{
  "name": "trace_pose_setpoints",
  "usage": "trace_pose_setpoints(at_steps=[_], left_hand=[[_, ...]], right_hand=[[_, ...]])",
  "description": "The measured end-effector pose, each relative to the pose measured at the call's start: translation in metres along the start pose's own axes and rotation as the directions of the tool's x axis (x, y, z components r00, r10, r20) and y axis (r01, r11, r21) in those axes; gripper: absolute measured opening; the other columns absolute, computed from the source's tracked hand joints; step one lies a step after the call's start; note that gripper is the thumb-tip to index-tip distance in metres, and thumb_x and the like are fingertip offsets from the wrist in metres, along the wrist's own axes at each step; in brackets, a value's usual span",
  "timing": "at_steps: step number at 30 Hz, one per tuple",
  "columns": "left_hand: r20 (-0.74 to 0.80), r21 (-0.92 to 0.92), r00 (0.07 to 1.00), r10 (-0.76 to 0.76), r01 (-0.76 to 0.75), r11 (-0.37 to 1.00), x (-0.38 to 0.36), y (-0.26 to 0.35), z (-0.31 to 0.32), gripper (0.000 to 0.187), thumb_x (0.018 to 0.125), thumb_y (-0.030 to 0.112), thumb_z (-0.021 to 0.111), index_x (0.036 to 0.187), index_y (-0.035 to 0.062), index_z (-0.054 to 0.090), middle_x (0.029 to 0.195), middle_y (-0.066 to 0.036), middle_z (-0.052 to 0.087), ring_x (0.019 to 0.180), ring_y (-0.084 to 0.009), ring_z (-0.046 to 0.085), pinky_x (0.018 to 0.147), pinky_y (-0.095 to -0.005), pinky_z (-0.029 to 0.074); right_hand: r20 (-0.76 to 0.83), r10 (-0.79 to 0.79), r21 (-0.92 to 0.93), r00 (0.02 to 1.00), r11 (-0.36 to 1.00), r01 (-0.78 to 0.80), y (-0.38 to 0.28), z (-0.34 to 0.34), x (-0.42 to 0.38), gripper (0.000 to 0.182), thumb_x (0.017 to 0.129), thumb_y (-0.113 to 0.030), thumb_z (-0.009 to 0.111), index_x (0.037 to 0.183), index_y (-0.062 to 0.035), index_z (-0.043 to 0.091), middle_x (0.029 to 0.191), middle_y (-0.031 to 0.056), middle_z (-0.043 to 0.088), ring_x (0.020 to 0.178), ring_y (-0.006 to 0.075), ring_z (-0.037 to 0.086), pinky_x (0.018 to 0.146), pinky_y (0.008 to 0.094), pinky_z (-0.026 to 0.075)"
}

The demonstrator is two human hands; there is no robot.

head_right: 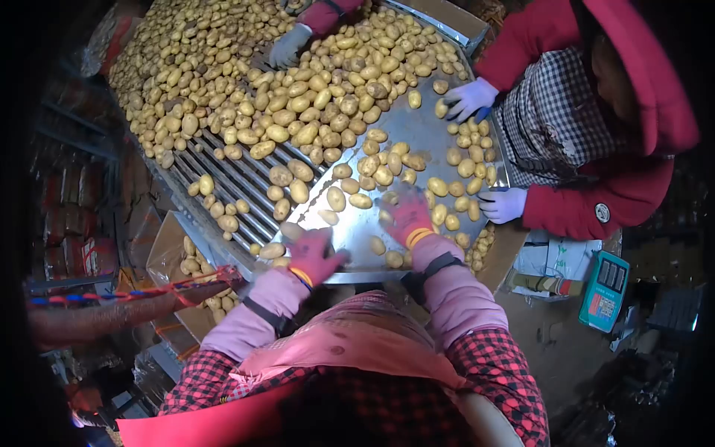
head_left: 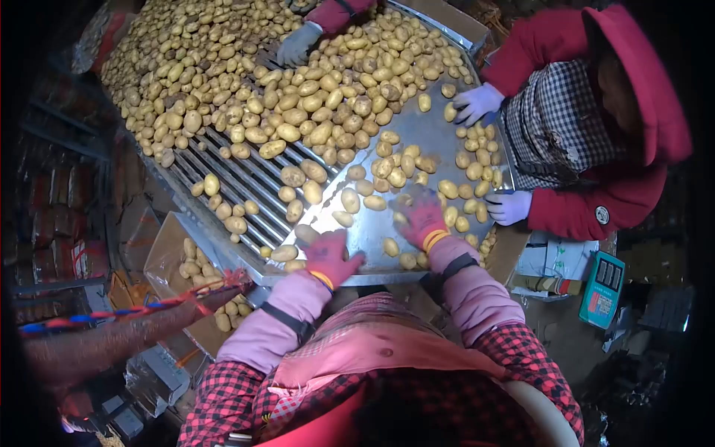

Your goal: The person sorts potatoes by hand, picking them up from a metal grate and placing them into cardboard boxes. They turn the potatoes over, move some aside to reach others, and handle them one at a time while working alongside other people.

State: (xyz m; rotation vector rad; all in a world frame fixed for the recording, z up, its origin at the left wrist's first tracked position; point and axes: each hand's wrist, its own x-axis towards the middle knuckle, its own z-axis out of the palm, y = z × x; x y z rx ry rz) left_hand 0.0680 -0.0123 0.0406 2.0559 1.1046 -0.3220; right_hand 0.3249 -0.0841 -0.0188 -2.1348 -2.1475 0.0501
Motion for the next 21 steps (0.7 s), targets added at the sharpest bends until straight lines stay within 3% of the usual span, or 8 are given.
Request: trace_pose_setpoints(at_steps=[3,7,8,12,14,17,18,21], left_hand=[[-0.601,-0.050,0.663,0.446,-0.588,0.807,0.010,-0.005,0.016,0.048,0.082,0.038,0.065,0.114,0.0030,0.059,0.109,-0.019,0.058,0.097,-0.0385,0.056,0.090,-0.0487,0.042],[-0.762,0.115,0.644,0.074,0.022,0.993,0.047,-0.061,-0.037,0.062,0.078,0.030,0.070,0.130,0.0031,0.050,0.126,-0.026,0.048,0.112,-0.0431,0.049,0.094,-0.0495,0.041],[-0.788,0.055,0.611,-0.075,0.191,0.980,0.056,-0.075,-0.035,0.068,0.077,0.029,0.071,0.134,0.0038,0.046,0.130,-0.029,0.043,0.114,-0.0454,0.046,0.094,-0.0507,0.041],[-0.602,-0.082,0.798,0.037,-0.107,0.991,0.035,-0.033,-0.006,0.074,0.079,0.036,0.072,0.141,0.0069,0.042,0.142,-0.034,0.031,0.124,-0.0488,0.040,0.103,-0.0522,0.036],[-0.497,-0.245,0.861,0.109,-0.260,0.934,0.022,-0.039,0.005,0.058,0.084,0.029,0.069,0.134,0.0062,0.050,0.140,-0.029,0.040,0.129,-0.0446,0.041,0.106,-0.0469,0.036],[-0.510,-0.285,0.850,0.131,-0.310,0.907,0.007,-0.046,0.001,0.049,0.087,0.022,0.066,0.131,0.0037,0.053,0.133,-0.024,0.051,0.126,-0.0395,0.047,0.105,-0.0432,0.039],[-0.528,-0.282,0.840,0.122,-0.309,0.908,0.001,-0.047,-0.005,0.047,0.088,0.020,0.065,0.130,0.0030,0.054,0.131,-0.022,0.054,0.125,-0.0382,0.048,0.105,-0.0424,0.039],[-0.583,-0.351,0.812,0.033,-0.289,0.891,-0.003,-0.046,-0.018,0.043,0.088,0.017,0.064,0.127,0.0009,0.055,0.128,-0.021,0.056,0.121,-0.0364,0.052,0.103,-0.0409,0.040]], right_hand=[[-0.192,0.205,0.072,0.960,0.978,-0.195,0.016,-0.006,0.040,0.061,0.079,-0.048,0.062,0.133,-0.0200,0.053,0.144,0.0148,0.040,0.133,0.0380,0.034,0.109,0.0534,0.026],[-0.278,0.162,0.098,0.947,0.985,-0.140,0.005,-0.017,0.121,0.058,0.080,-0.049,0.061,0.131,-0.0226,0.054,0.142,0.0139,0.042,0.130,0.0382,0.036,0.107,0.0548,0.026],[-0.192,0.183,0.058,0.964,0.983,-0.175,0.006,-0.009,0.133,0.054,0.079,-0.048,0.062,0.127,-0.0225,0.057,0.140,0.0113,0.043,0.128,0.0347,0.040,0.108,0.0493,0.029],[0.258,-0.004,0.235,0.966,0.970,-0.059,0.033,-0.020,0.134,0.045,0.081,-0.046,0.063,0.121,-0.0239,0.062,0.132,0.0139,0.051,0.117,0.0306,0.054,0.098,0.0403,0.044],[0.196,0.297,0.478,0.934,0.803,-0.356,0.059,-0.021,0.157,0.048,0.083,-0.046,0.063,0.125,-0.0248,0.059,0.129,0.0181,0.053,0.113,0.0361,0.055,0.096,0.0441,0.045],[-0.257,0.425,0.550,0.868,0.803,-0.230,0.098,-0.013,0.250,0.060,0.083,-0.047,0.064,0.134,-0.0170,0.052,0.131,0.0204,0.052,0.120,0.0365,0.051,0.104,0.0435,0.040],[-0.129,0.368,0.636,0.921,0.743,-0.208,0.099,-0.018,0.281,0.062,0.082,-0.051,0.063,0.131,-0.0141,0.055,0.134,0.0203,0.051,0.125,0.0366,0.047,0.105,0.0433,0.039],[0.064,0.281,0.096,0.958,0.953,-0.286,0.028,-0.045,0.294,0.058,0.074,-0.053,0.069,0.119,-0.0161,0.065,0.134,0.0160,0.050,0.119,0.0349,0.051,0.099,0.0421,0.044]])
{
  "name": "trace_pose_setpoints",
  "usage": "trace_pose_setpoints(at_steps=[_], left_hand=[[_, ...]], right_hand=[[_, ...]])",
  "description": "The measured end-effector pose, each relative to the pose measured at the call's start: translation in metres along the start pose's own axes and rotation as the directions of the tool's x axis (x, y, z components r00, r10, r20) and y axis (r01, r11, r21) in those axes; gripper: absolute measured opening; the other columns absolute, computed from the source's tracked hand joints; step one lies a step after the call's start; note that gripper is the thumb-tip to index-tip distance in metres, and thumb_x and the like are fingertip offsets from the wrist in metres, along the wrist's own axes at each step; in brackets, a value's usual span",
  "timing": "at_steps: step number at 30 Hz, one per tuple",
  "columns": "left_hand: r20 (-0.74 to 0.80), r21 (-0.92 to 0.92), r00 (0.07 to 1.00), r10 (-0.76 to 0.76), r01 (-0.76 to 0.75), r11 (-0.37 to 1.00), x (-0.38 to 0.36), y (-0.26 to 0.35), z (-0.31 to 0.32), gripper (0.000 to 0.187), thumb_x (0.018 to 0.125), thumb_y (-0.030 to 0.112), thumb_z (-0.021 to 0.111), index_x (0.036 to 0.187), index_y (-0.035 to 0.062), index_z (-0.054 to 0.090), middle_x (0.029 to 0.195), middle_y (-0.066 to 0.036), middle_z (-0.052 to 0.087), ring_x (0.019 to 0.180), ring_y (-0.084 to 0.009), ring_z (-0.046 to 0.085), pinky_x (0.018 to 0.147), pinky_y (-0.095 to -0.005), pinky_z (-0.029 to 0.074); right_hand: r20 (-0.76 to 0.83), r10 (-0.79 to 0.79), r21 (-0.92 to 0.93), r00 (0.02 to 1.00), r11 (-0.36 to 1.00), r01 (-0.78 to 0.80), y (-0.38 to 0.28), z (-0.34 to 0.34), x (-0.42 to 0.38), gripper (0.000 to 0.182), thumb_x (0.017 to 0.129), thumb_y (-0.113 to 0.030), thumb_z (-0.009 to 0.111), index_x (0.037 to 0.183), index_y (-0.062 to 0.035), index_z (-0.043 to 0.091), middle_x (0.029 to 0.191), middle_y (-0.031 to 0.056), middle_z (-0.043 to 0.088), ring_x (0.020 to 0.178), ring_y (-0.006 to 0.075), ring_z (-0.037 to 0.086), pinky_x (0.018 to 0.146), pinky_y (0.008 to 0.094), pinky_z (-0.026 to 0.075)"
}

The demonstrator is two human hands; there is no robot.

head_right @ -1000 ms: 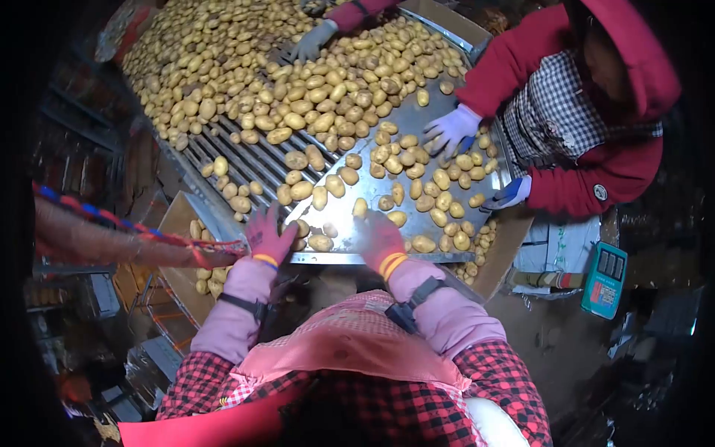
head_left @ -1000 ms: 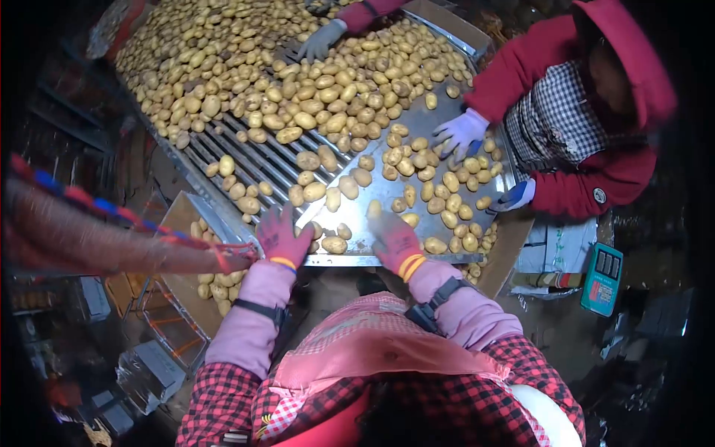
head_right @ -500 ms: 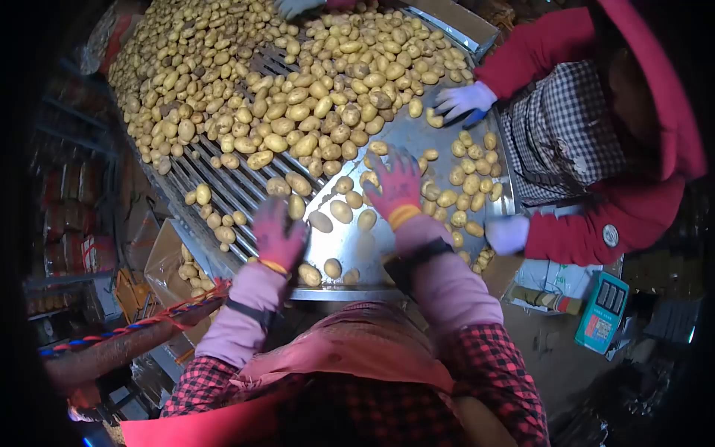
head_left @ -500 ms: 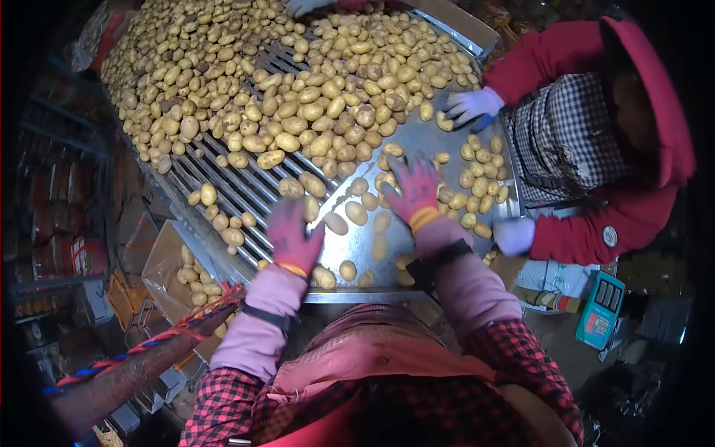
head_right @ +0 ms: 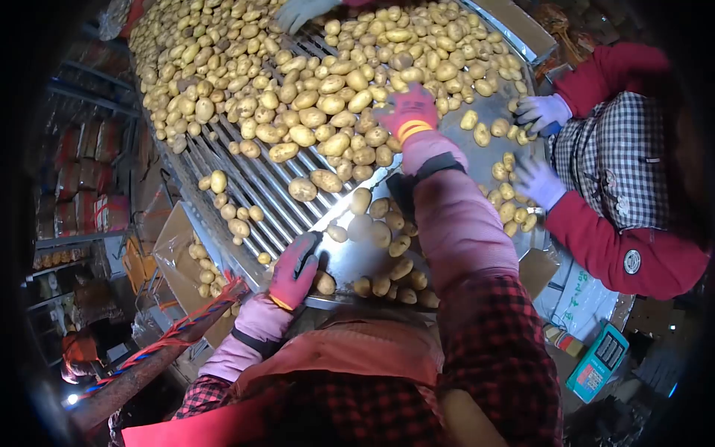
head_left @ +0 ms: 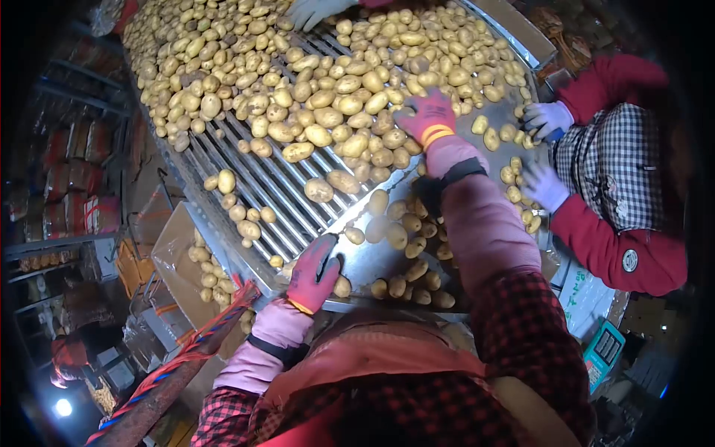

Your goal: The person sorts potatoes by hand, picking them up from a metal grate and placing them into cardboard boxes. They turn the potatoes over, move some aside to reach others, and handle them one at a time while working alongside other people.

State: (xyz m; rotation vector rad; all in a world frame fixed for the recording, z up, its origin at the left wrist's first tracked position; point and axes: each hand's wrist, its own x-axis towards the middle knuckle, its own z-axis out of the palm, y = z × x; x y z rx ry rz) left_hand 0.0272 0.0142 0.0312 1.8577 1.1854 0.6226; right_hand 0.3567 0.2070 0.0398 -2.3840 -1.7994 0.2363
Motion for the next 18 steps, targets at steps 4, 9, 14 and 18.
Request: trace_pose_setpoints(at_steps=[4,9,14,18], left_hand=[[0.019,-0.037,1.000,-0.021,0.021,0.999,0.002,0.008,-0.003,0.041,0.088,0.015,0.063,0.126,0.0009,0.056,0.125,-0.021,0.058,0.118,-0.0352,0.055,0.102,-0.0387,0.042],[0.021,-0.166,0.998,-0.060,0.063,0.984,-0.005,-0.004,-0.003,0.039,0.089,0.014,0.063,0.126,0.0023,0.057,0.122,-0.018,0.061,0.117,-0.0308,0.058,0.100,-0.0370,0.043],[0.109,-0.309,0.993,-0.039,0.071,0.948,-0.004,-0.012,0.025,0.048,0.090,0.008,0.059,0.135,-0.0019,0.047,0.128,-0.015,0.058,0.120,-0.0212,0.054,0.103,-0.0332,0.040],[0.265,-0.398,0.937,-0.229,0.322,0.859,0.013,-0.035,0.057,0.066,0.088,0.010,0.064,0.145,-0.0002,0.032,0.135,-0.014,0.051,0.124,-0.0179,0.048,0.103,-0.0316,0.039]], right_hand=[[0.248,-0.101,-0.113,0.963,0.985,0.132,-0.029,0.009,-0.034,0.075,0.069,-0.056,0.071,0.132,-0.0204,0.054,0.134,0.0149,0.048,0.118,0.0367,0.050,0.098,0.0440,0.044],[0.416,-0.060,0.058,0.907,0.998,0.039,0.005,0.026,-0.074,0.086,0.071,-0.059,0.070,0.141,-0.0183,0.042,0.136,0.0143,0.050,0.122,0.0329,0.052,0.099,0.0431,0.044],[0.429,-0.323,0.623,0.844,0.782,-0.018,0.040,0.074,-0.113,0.072,0.071,-0.039,0.078,0.135,-0.0163,0.051,0.125,0.0151,0.060,0.115,0.0330,0.057,0.100,0.0384,0.045],[0.432,-0.306,0.884,0.848,0.331,-0.330,0.002,0.062,-0.178,0.058,0.078,-0.019,0.076,0.131,-0.0082,0.054,0.124,0.0101,0.061,0.112,0.0218,0.058,0.096,0.0324,0.047]])
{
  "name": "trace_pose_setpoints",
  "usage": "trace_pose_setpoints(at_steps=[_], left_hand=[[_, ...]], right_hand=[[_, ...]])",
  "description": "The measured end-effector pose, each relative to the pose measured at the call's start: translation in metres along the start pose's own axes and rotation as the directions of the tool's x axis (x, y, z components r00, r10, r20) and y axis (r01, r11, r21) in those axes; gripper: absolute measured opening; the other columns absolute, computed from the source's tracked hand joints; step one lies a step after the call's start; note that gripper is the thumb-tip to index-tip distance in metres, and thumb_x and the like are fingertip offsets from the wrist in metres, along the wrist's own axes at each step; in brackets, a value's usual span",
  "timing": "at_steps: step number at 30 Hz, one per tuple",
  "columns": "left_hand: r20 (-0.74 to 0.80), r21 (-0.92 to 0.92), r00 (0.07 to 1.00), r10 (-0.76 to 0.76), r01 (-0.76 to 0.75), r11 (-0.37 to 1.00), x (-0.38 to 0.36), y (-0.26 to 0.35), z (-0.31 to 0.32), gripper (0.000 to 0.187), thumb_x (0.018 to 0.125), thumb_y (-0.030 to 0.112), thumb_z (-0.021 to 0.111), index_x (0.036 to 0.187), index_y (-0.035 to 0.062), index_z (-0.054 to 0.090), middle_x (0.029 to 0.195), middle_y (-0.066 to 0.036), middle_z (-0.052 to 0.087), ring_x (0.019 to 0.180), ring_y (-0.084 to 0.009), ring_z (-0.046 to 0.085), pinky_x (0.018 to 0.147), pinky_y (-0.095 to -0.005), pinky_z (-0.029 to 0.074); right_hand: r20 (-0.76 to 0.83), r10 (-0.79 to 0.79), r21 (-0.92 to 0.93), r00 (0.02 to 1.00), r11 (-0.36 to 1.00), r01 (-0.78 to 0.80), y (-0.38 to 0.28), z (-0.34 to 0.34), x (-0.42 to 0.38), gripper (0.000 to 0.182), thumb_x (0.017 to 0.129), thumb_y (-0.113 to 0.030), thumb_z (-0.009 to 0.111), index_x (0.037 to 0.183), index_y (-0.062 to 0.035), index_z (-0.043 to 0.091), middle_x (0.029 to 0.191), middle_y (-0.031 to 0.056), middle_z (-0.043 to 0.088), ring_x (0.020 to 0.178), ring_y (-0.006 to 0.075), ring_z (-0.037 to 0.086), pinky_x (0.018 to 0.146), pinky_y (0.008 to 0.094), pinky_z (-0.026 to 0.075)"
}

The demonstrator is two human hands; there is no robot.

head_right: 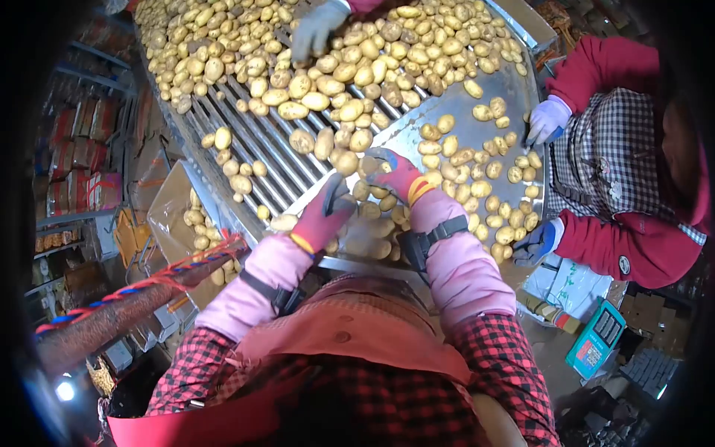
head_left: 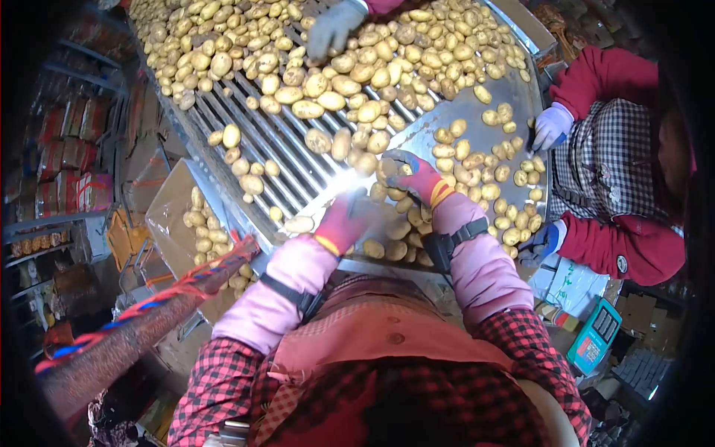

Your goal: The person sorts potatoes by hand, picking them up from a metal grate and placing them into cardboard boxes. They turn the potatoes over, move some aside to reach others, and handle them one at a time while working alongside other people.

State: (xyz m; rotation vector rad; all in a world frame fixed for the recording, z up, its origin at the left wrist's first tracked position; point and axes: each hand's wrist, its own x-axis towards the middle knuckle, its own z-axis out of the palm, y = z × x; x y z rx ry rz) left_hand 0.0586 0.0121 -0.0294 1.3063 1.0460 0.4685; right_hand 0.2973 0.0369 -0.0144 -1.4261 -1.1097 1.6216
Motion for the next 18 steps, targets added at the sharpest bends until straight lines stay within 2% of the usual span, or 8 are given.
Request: trace_pose_setpoints(at_steps=[2,4,6,9,12,15,16,18], left_hand=[[-0.056,0.129,0.994,0.090,-0.082,0.988,-0.001,0.026,0.006,0.078,0.084,0.015,0.069,0.148,0.0032,0.026,0.130,-0.013,0.052,0.112,-0.0152,0.053,0.094,-0.0284,0.044],[-0.024,-0.129,0.968,-0.251,0.246,0.961,-0.010,0.069,0.002,0.078,0.084,0.014,0.070,0.148,0.0055,0.028,0.128,-0.011,0.053,0.104,-0.0142,0.055,0.088,-0.0276,0.047],[-0.157,-0.244,0.988,0.002,-0.041,0.969,-0.004,0.049,-0.007,0.070,0.084,0.008,0.069,0.145,0.0059,0.035,0.123,-0.008,0.056,0.103,-0.0156,0.057,0.087,-0.0288,0.048],[-0.143,-0.394,0.987,0.069,-0.121,0.911,-0.013,0.050,-0.017,0.068,0.081,0.013,0.072,0.141,0.0044,0.042,0.122,-0.009,0.058,0.099,-0.0164,0.059,0.079,-0.0283,0.050],[-0.056,-0.136,0.995,0.085,-0.092,0.986,-0.035,0.061,-0.022,0.065,0.081,0.011,0.071,0.140,0.0060,0.044,0.115,-0.008,0.062,0.096,-0.0164,0.061,0.080,-0.0298,0.051],[0.009,0.480,0.952,0.307,-0.273,0.833,-0.050,0.035,-0.022,0.059,0.077,0.017,0.074,0.130,0.0039,0.052,0.111,-0.018,0.063,0.102,-0.0303,0.062,0.087,-0.0386,0.049],[0.071,0.560,0.951,0.301,-0.288,0.777,-0.067,0.054,-0.018,0.061,0.076,0.017,0.077,0.130,0.0034,0.052,0.117,-0.017,0.062,0.109,-0.0289,0.060,0.092,-0.0369,0.048],[0.169,0.574,0.934,0.315,-0.353,0.739,-0.090,0.056,-0.012,0.062,0.074,0.018,0.078,0.129,0.0044,0.053,0.114,-0.018,0.062,0.106,-0.0326,0.061,0.090,-0.0388,0.048]], right_hand=[[0.029,-0.070,0.110,0.997,0.992,0.066,-0.008,0.027,-0.017,0.055,0.085,-0.017,0.069,0.135,-0.0038,0.049,0.129,0.0082,0.056,0.115,0.0171,0.054,0.098,0.0313,0.045],[0.069,-0.118,0.336,0.991,0.938,0.088,0.000,0.043,-0.025,0.056,0.088,-0.018,0.066,0.138,-0.0029,0.045,0.131,0.0082,0.054,0.117,0.0175,0.052,0.101,0.0319,0.043],[0.068,-0.095,0.281,0.993,0.957,0.072,-0.014,0.046,-0.041,0.059,0.091,-0.021,0.062,0.141,-0.0011,0.039,0.134,0.0098,0.052,0.121,0.0191,0.050,0.104,0.0315,0.040],[-0.154,-0.034,0.206,0.988,0.976,0.066,-0.020,0.048,-0.044,0.059,0.091,-0.024,0.063,0.141,-0.0025,0.040,0.139,0.0140,0.048,0.125,0.0221,0.049,0.103,0.0333,0.042],[-0.147,-0.206,-0.278,0.967,0.947,0.160,-0.026,0.056,-0.053,0.067,0.083,-0.040,0.069,0.135,-0.0034,0.047,0.129,0.0189,0.055,0.121,0.0273,0.054,0.098,0.0364,0.045],[0.020,-0.122,-0.696,0.992,0.710,0.102,-0.034,0.082,-0.076,0.066,0.078,-0.039,0.072,0.131,-0.0053,0.051,0.108,0.0183,0.067,0.100,0.0289,0.065,0.091,0.0369,0.049],[0.058,-0.092,-0.741,0.994,0.664,0.105,-0.025,0.082,-0.080,0.076,0.073,-0.062,0.067,0.120,-0.0041,0.054,0.106,0.0230,0.066,0.097,0.0366,0.064,0.084,0.0433,0.050],[0.159,0.007,-0.675,0.987,0.730,0.103,-0.018,0.091,-0.096,0.072,0.074,-0.061,0.067,0.117,-0.0047,0.057,0.103,0.0210,0.067,0.094,0.0357,0.065,0.082,0.0439,0.050]])
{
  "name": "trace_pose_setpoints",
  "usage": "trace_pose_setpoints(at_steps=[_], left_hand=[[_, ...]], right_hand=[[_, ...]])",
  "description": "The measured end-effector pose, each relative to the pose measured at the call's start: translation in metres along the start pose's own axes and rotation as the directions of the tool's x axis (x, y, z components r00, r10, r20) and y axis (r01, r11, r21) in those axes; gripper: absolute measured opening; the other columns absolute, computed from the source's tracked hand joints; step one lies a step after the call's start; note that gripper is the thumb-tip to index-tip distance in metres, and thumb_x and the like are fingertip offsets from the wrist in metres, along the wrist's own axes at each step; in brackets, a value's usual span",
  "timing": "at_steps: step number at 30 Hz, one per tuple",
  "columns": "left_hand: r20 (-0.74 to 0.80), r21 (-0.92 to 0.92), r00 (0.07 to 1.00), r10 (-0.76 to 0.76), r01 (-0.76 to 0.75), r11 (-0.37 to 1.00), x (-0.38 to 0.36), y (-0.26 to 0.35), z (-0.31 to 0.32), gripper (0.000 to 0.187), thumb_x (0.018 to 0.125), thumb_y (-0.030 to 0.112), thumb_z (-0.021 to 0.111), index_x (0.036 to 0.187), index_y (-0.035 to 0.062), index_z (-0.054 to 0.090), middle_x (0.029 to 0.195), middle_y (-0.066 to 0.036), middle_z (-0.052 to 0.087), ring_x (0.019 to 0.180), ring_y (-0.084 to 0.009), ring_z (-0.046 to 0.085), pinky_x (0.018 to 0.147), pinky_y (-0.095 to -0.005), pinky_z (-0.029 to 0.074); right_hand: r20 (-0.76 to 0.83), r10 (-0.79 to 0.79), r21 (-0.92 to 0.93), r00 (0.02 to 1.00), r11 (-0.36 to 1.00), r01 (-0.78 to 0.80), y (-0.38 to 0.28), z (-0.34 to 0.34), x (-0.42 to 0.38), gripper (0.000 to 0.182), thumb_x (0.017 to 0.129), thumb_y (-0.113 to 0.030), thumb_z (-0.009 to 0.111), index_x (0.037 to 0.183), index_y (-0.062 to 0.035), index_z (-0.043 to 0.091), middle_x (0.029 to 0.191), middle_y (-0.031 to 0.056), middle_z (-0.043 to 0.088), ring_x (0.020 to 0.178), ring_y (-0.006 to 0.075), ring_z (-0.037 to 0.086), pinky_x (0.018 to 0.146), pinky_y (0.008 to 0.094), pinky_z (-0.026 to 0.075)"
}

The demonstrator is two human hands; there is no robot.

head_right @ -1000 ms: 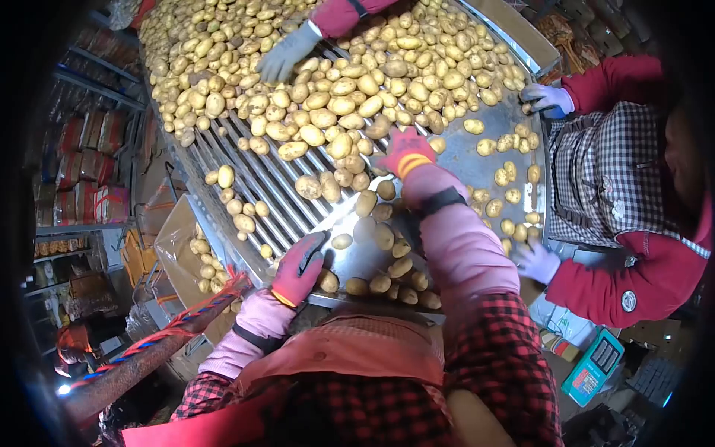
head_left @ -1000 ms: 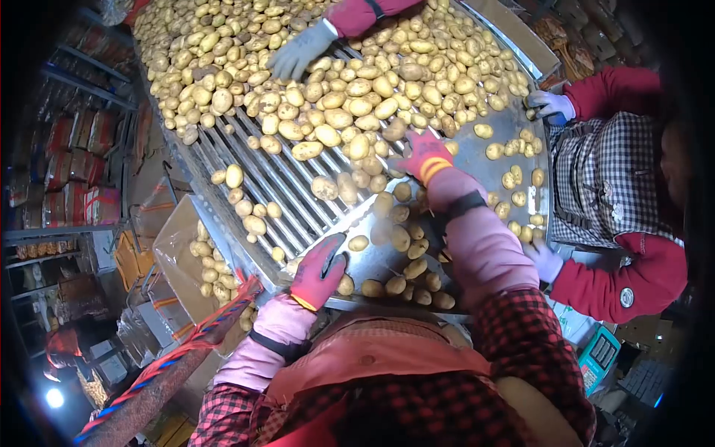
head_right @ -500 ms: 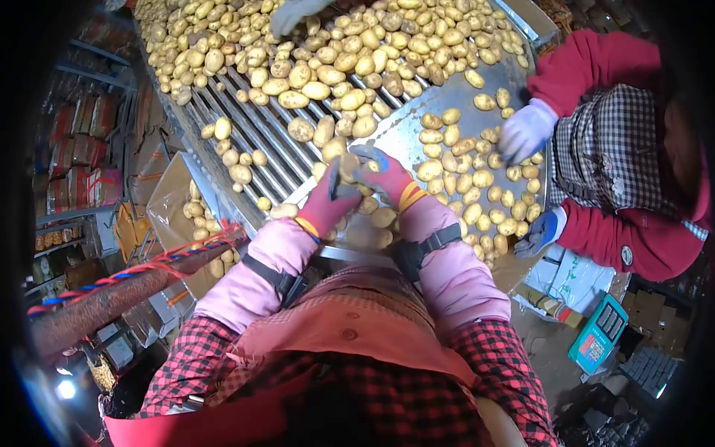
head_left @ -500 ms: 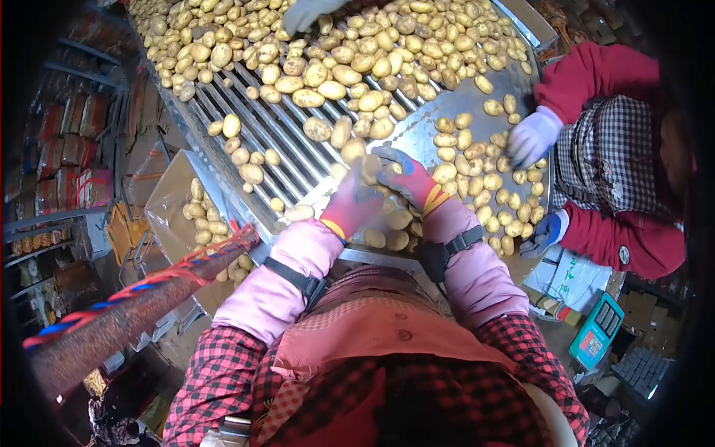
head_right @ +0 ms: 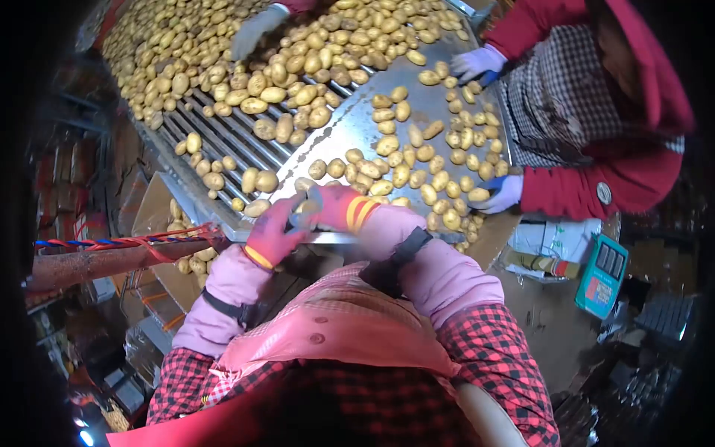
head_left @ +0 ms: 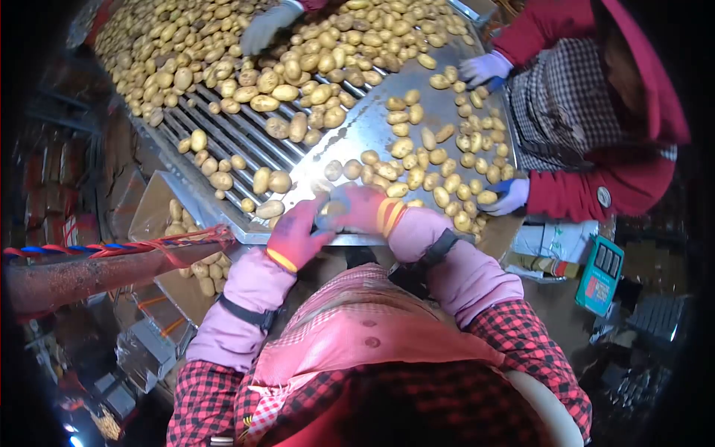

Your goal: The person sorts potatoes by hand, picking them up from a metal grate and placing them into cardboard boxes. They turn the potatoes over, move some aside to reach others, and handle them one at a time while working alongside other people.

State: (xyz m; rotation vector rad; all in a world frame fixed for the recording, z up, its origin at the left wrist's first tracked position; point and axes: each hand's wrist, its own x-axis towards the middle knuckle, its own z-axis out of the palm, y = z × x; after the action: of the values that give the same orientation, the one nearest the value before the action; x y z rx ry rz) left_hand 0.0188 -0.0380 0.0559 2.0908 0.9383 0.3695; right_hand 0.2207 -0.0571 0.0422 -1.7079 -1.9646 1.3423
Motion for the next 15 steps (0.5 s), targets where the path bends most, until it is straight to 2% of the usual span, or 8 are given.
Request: trace_pose_setpoints(at_steps=[3,6,8,10,12,13,14,15], left_hand=[[0.072,-0.033,0.997,-0.026,0.028,0.999,-0.018,0.014,0.003,0.064,0.071,0.022,0.079,0.128,0.0056,0.053,0.110,-0.019,0.063,0.102,-0.0362,0.061,0.087,-0.0418,0.049],[-0.028,-0.034,0.999,0.042,-0.042,0.999,-0.030,0.022,0.020,0.063,0.072,0.024,0.078,0.127,0.0047,0.053,0.108,-0.020,0.063,0.100,-0.0370,0.061,0.086,-0.0427,0.049],[-0.066,0.030,0.996,0.064,-0.063,0.998,-0.027,0.034,0.029,0.062,0.073,0.025,0.078,0.126,0.0038,0.054,0.108,-0.020,0.063,0.100,-0.0367,0.061,0.086,-0.0423,0.049],[-0.028,-0.043,0.998,0.065,-0.066,0.997,-0.027,0.033,0.037,0.059,0.076,0.026,0.076,0.125,0.0019,0.055,0.107,-0.020,0.063,0.098,-0.0355,0.061,0.086,-0.0410,0.049],[0.060,-0.164,0.998,-0.025,0.035,0.986,-0.031,0.036,0.045,0.057,0.079,0.027,0.076,0.125,0.0012,0.055,0.106,-0.017,0.065,0.095,-0.0298,0.064,0.084,-0.0383,0.050],[0.150,-0.506,0.980,-0.133,0.191,0.841,-0.030,0.041,0.048,0.053,0.082,0.026,0.074,0.125,-0.0002,0.056,0.102,-0.011,0.066,0.091,-0.0178,0.064,0.081,-0.0318,0.050],[0.263,-0.760,0.954,-0.141,0.295,0.579,-0.026,0.041,0.053,0.045,0.089,0.026,0.067,0.123,-0.0006,0.057,0.099,-0.007,0.066,0.086,-0.0107,0.061,0.076,-0.0262,0.051],[0.371,-0.844,0.919,-0.135,0.394,0.365,-0.022,0.034,0.056,0.043,0.092,0.029,0.063,0.124,-0.0001,0.057,0.100,-0.007,0.066,0.085,-0.0126,0.063,0.074,-0.0263,0.052]], right_hand=[[0.036,0.090,0.106,0.995,0.990,-0.094,0.002,0.026,-0.022,0.066,0.076,-0.059,0.066,0.112,-0.0039,0.060,0.097,0.0187,0.068,0.091,0.0341,0.065,0.079,0.0430,0.051],[-0.200,-0.300,-0.349,0.933,0.911,0.218,0.031,0.067,-0.029,0.053,0.079,-0.046,0.067,0.110,-0.0047,0.061,0.092,0.0163,0.067,0.087,0.0340,0.065,0.077,0.0420,0.051],[-0.410,-0.174,0.034,0.896,0.978,0.205,0.033,0.079,-0.038,0.045,0.076,-0.022,0.069,0.116,-0.0063,0.057,0.092,0.0149,0.066,0.084,0.0357,0.064,0.073,0.0410,0.052],[-0.581,-0.355,-0.269,0.732,0.933,0.239,0.054,0.103,-0.042,0.049,0.074,-0.014,0.070,0.120,-0.0067,0.055,0.093,0.0144,0.066,0.083,0.0346,0.065,0.072,0.0394,0.053],[-0.354,-0.186,-0.130,0.916,0.980,0.149,0.048,0.084,-0.073,0.054,0.074,-0.016,0.070,0.124,-0.0053,0.053,0.094,0.0171,0.065,0.089,0.0329,0.064,0.077,0.0381,0.052],[-0.233,-0.127,-0.134,0.964,0.986,0.097,0.064,0.086,-0.086,0.055,0.076,-0.021,0.069,0.126,-0.0052,0.052,0.095,0.0180,0.065,0.091,0.0323,0.064,0.079,0.0377,0.051],[-0.108,-0.068,-0.144,0.992,0.988,0.052,0.082,0.089,-0.097,0.057,0.078,-0.026,0.068,0.128,-0.0051,0.050,0.097,0.0189,0.066,0.094,0.0316,0.064,0.082,0.0373,0.051],[0.020,-0.007,-0.158,1.000,0.987,0.011,0.098,0.094,-0.108,0.059,0.080,-0.030,0.066,0.130,-0.0050,0.049,0.098,0.0198,0.066,0.097,0.0310,0.064,0.084,0.0369,0.050]])
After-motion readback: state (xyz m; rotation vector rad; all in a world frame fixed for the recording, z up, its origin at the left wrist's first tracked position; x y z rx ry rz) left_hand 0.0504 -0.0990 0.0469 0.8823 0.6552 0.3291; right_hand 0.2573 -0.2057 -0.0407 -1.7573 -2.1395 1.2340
